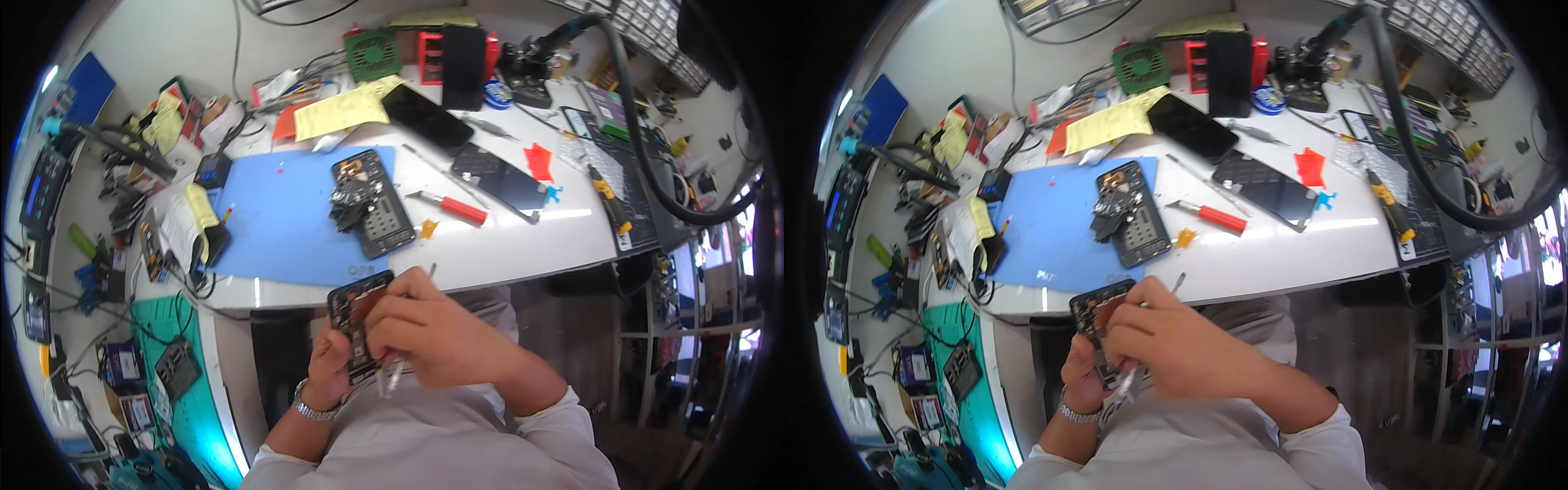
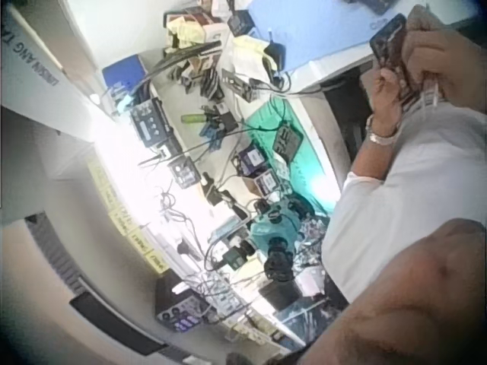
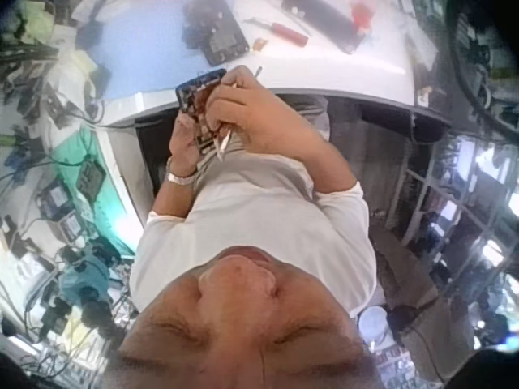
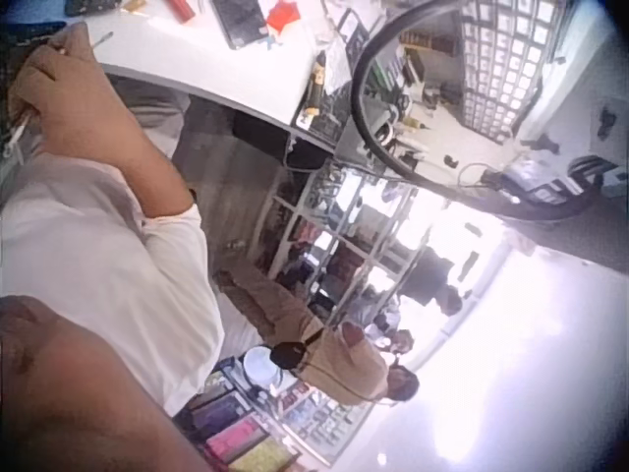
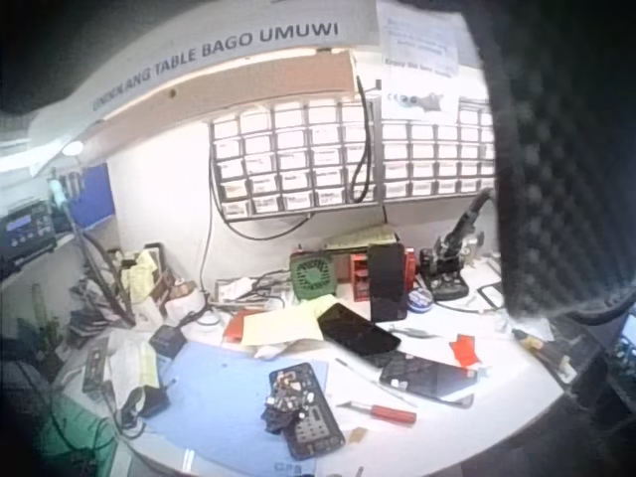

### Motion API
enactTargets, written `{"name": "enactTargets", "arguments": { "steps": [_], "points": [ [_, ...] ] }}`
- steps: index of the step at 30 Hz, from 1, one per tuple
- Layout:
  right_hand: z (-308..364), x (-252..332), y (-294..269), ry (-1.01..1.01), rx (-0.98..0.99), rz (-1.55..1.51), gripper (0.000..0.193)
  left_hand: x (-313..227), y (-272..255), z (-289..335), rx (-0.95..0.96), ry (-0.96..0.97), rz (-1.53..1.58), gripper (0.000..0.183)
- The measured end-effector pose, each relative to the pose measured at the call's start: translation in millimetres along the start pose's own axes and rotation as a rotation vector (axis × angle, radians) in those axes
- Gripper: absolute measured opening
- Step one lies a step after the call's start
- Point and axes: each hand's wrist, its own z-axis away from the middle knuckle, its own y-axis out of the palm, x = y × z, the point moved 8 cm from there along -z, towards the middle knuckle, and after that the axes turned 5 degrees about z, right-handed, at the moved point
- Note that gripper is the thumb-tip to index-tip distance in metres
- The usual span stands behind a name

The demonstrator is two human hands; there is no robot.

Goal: The person disassembles a smartphone, removes the battery and internal components, cleans the interior with a utility knife, and reassembles the device by reconnecting cables and securing parts.

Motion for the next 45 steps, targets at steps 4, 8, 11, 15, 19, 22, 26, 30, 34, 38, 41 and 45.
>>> {"name": "enactTargets", "arguments": {
  "steps": [4, 8, 11, 15, 19, 22, 26, 30, 34, 38, 41, 45],
  "points": [
    [3.5, -6.2, -15.4, 0.011, -0.092, -0.126, 0.036, -6.3, 1.7, 6.2, -0.126, -0.029, 0.118, 0.065],
    [7.6, -20.4, -24.0, 0.112, -0.128, -0.143, 0.017, -25.3, 4.1, 3.5, -0.146, 0.011, 0.143, 0.049],
    [12.3, -29.5, -12.4, 0.353, -0.245, -0.347, 0.019, -36.5, 8.8, 2.6, -0.275, 0.047, 0.092, 0.050],
    [16.2, -44.9, 0.5, 0.532, -0.257, -0.417, 0.022, -35.9, 9.2, 0.8, -0.261, 0.030, 0.234, 0.057],
    [17.4, -39.5, -7.9, 0.462, -0.230, -0.609, 0.021, -28.9, 18.6, -7.1, -0.258, -0.010, 0.374, 0.067],
    [25.0, -41.9, -5.1, 0.441, -0.221, -0.764, 0.020, -13.1, 21.4, -11.5, -0.307, -0.096, 0.448, 0.075],
    [27.4, -28.4, -22.5, 0.220, -0.261, -0.745, 0.019, -3.8, 28.2, -17.0, -0.164, -0.202, 0.529, 0.087],
    [44.5, -20.3, -41.7, 0.140, -0.314, -0.525, 0.011, -1.7, 37.4, -20.3, -0.106, -0.234, 0.533, 0.103],
    [72.9, -11.2, -74.2, 0.047, -0.492, -0.655, 0.015, -17.4, 21.0, -30.8, -0.131, -0.121, 0.560, 0.109],
    [137.2, -20.3, -155.0, 0.402, -0.785, 0.097, 0.025, -47.3, 4.5, -32.4, -0.141, 0.019, 0.465, 0.107],
    [190.6, -67.2, -207.8, 0.837, -0.831, 0.448, 0.031, -59.7, 9.5, -28.9, -0.103, 0.073, 0.438, 0.091],
    [224.8, -125.0, -230.0, 1.002, -0.770, 0.451, 0.028, -50.9, 5.8, -29.3, -0.072, 0.096, 0.409, 0.079]
  ]
}}
